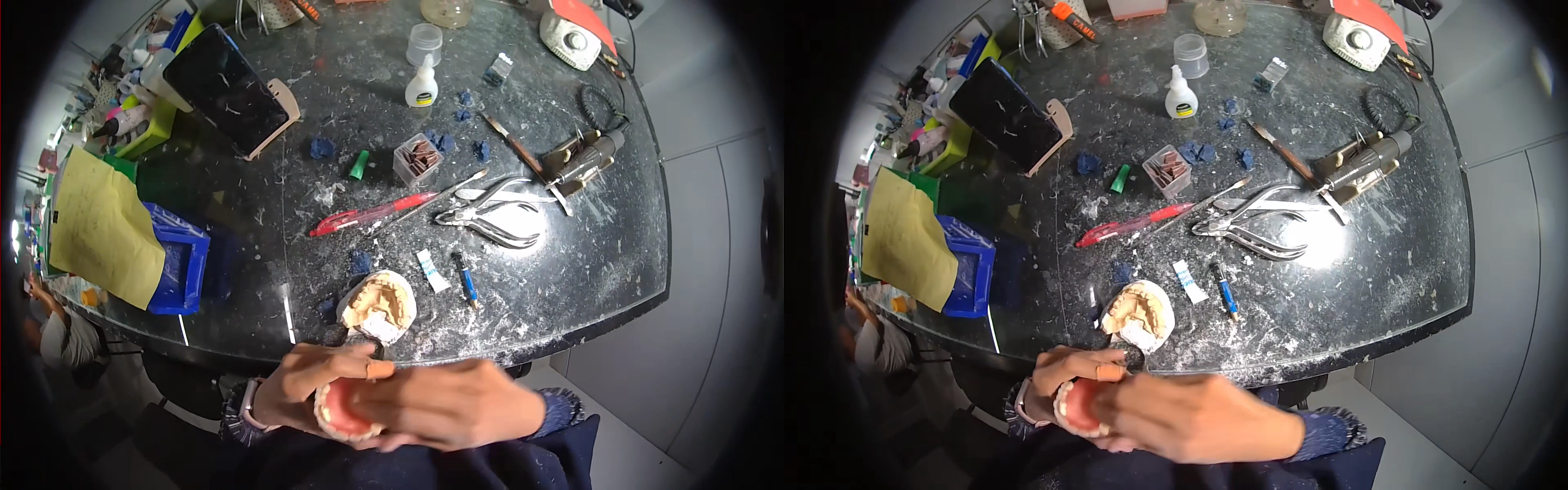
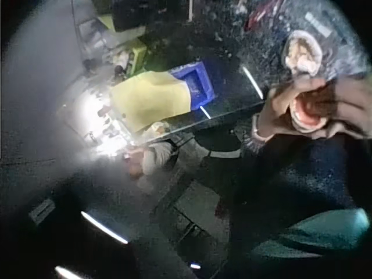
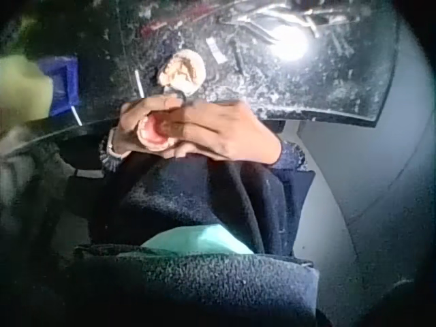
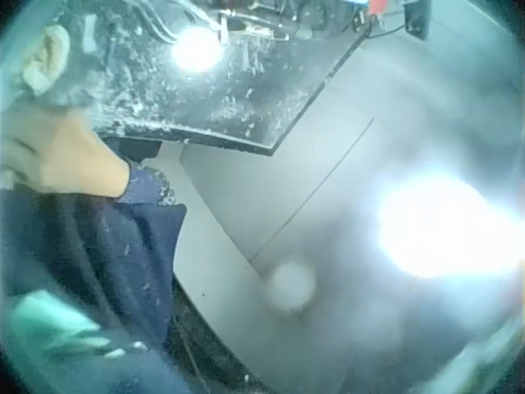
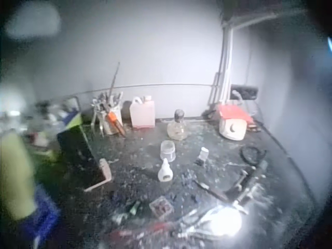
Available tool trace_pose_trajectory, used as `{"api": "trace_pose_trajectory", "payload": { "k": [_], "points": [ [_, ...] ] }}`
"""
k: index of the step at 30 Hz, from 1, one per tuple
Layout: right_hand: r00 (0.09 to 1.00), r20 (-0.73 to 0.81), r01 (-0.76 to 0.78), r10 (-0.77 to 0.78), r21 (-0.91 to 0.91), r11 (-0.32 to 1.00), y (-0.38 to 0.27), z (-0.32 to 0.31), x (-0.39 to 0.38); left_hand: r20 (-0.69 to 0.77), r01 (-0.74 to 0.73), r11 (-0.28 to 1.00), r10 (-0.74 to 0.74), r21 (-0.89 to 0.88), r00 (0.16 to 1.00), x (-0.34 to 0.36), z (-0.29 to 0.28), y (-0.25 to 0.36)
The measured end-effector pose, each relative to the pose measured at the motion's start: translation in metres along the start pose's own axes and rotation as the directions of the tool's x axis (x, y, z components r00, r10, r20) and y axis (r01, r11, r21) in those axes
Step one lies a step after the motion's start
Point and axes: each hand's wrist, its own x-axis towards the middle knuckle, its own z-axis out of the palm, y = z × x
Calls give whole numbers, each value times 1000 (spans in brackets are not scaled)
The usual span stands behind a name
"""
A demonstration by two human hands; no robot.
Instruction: The person grinds a denture using a rotary tool, mounts it onto a dental cast to mark it with a pencil, trims around the edges with a carving blade, and grinds the denture again with the rotary tool.
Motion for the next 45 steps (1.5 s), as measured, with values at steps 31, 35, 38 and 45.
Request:
{"api": "trace_pose_trajectory", "payload": {
  "k": [31, 35, 38, 45],
  "points": [
    [671, -729, -423, 137, -224, 878, 61, -99, 49, 198, 287, 957, -287, 29, 937, 30, -14, 33],
    [934, -335, -262, 126, -403, 877, 20, -78, 5, 256, 365, 919, -392, 150, 883, 36, -16, 41],
    [998, -35, -54, 43, -444, 894, 16, -50, -25, 283, 350, 903, -414, 249, 865, 39, -16, 46],
    [999, -14, -52, 51, -443, 895, 15, -24, -47, 264, 387, 912, -410, 137, 873, 39, -11, 41]
  ]
}}
